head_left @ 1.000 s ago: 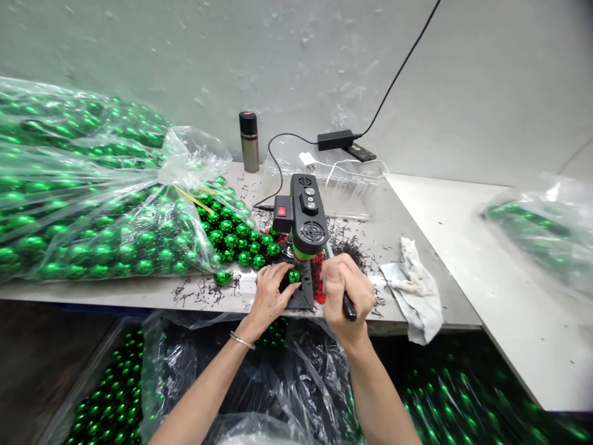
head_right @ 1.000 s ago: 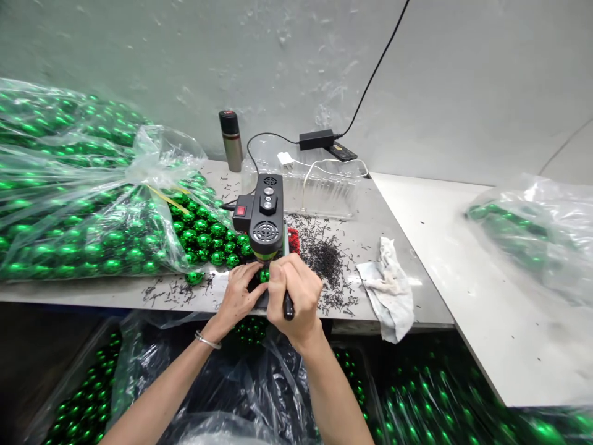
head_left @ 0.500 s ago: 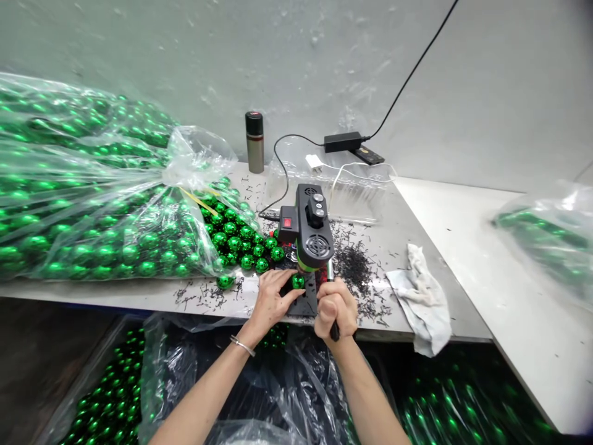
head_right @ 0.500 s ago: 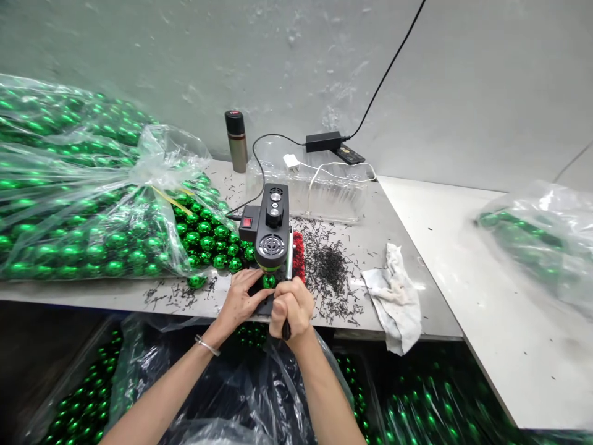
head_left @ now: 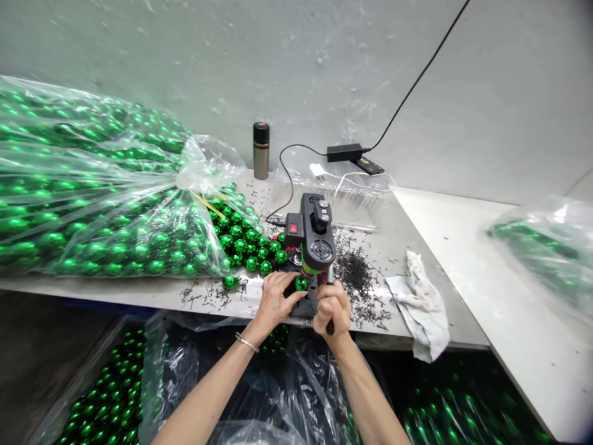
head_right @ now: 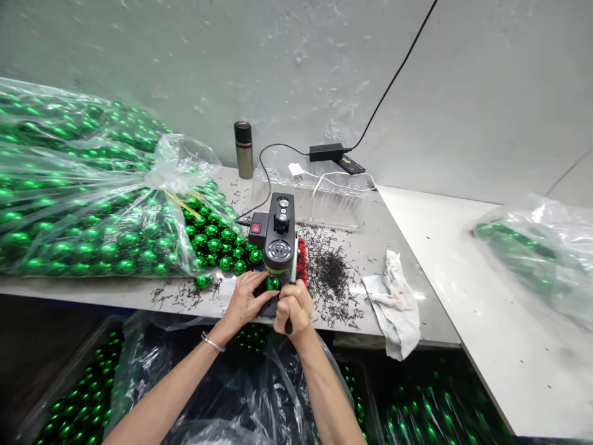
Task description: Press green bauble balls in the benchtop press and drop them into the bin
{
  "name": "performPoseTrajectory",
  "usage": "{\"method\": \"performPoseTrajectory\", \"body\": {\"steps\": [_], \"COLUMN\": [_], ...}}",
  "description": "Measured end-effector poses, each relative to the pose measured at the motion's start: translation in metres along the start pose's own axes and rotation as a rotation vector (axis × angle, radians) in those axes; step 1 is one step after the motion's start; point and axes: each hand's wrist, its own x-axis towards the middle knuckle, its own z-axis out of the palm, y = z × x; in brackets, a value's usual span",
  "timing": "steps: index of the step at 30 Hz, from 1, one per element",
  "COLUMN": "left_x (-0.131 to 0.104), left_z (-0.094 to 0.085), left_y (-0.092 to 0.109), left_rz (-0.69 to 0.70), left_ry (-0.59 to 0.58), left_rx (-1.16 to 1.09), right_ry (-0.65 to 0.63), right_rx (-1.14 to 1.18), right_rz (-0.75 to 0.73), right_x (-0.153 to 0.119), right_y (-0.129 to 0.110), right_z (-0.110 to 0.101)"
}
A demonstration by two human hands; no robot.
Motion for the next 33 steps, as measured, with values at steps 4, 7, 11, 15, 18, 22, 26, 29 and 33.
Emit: {"method": "performPoseTrajectory", "body": {"steps": [4, 7, 11, 15, 18, 22, 26, 29, 33], "left_x": [0.000, -0.016, -0.055, -0.070, -0.054, -0.032, -0.028, -0.032, -0.039], "left_z": [-0.001, -0.009, -0.033, -0.064, -0.084, -0.091, -0.084, -0.085, -0.094], "left_y": [0.001, 0.009, 0.020, 0.008, -0.015, -0.034, -0.033, -0.026, -0.012], "left_rz": [0.047, 0.139, 0.269, 0.163, -0.066, -0.226, -0.262, -0.277, -0.409], "left_ry": [0.023, 0.067, 0.009, 0.166, 0.399, 0.384, 0.310, 0.290, 0.337], "left_rx": [-0.007, 0.010, 0.122, 0.293, 0.463, 0.610, 0.626, 0.490, -0.024], "right_ry": [0.137, 0.086, 0.065, 0.080, 0.082, 0.090, 0.073, 0.059, 0.045], "right_rx": [0.125, 0.168, 0.166, 0.151, 0.154, 0.146, 0.135, 0.124, 0.129], "right_rz": [0.162, 0.255, 0.234, 0.189, 0.198, 0.204, 0.201, 0.204, 0.194], "right_x": [0.035, 0.061, 0.068, 0.059, 0.057, 0.057, 0.056, 0.055, 0.054], "right_y": [-0.017, -0.028, -0.030, -0.028, -0.027, -0.028, -0.028, -0.028, -0.028], "right_z": [-0.013, -0.024, -0.028, -0.023, -0.022, -0.022, -0.023, -0.023, -0.023]}}
